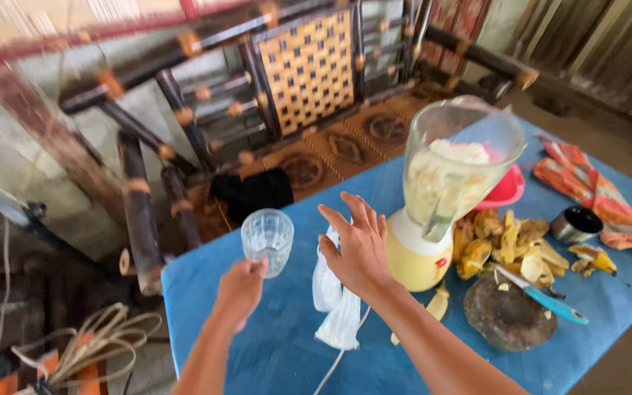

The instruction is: The person pours milk from a plastic bag into a blender jar containing cut banana pieces, adds water from a glass, and squeezes brown sugar from a plastic bag into the jar. They then place the jar on the blender base and run the blender to mix the ingredients.

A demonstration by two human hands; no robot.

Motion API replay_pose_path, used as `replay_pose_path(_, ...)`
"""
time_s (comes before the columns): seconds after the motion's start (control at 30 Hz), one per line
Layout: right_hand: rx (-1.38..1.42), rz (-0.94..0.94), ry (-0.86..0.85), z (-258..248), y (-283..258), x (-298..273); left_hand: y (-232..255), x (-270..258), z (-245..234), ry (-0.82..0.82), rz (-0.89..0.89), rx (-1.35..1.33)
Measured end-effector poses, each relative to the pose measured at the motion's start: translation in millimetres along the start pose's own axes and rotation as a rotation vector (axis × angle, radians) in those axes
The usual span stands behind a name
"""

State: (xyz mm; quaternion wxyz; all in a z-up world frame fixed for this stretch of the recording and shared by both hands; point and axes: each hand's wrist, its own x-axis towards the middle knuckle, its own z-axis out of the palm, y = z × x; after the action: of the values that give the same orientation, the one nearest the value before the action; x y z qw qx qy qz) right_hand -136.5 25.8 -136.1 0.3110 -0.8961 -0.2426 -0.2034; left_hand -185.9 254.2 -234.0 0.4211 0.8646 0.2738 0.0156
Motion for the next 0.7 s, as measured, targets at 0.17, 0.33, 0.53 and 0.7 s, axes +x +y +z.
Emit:
replay_pose_path(0.17, 0.124, -0.222, 0.161, -59, -6, 47, 133, -23, -86, 0.019, 0.180, 0.146)
replay_pose_path(0.33, 0.134, -0.332, 0.216, -140, 4, 112, 243, -37, -116, 0.091, 0.341, 0.073)
replay_pose_path(0.53, 0.027, -0.315, 0.191, -221, 44, 157, 334, -35, -106, 0.212, 0.632, 0.438)
replay_pose_path(0.7, -0.082, -0.295, 0.139, -244, 88, 166, 387, -29, -84, 0.240, 0.713, 0.568)
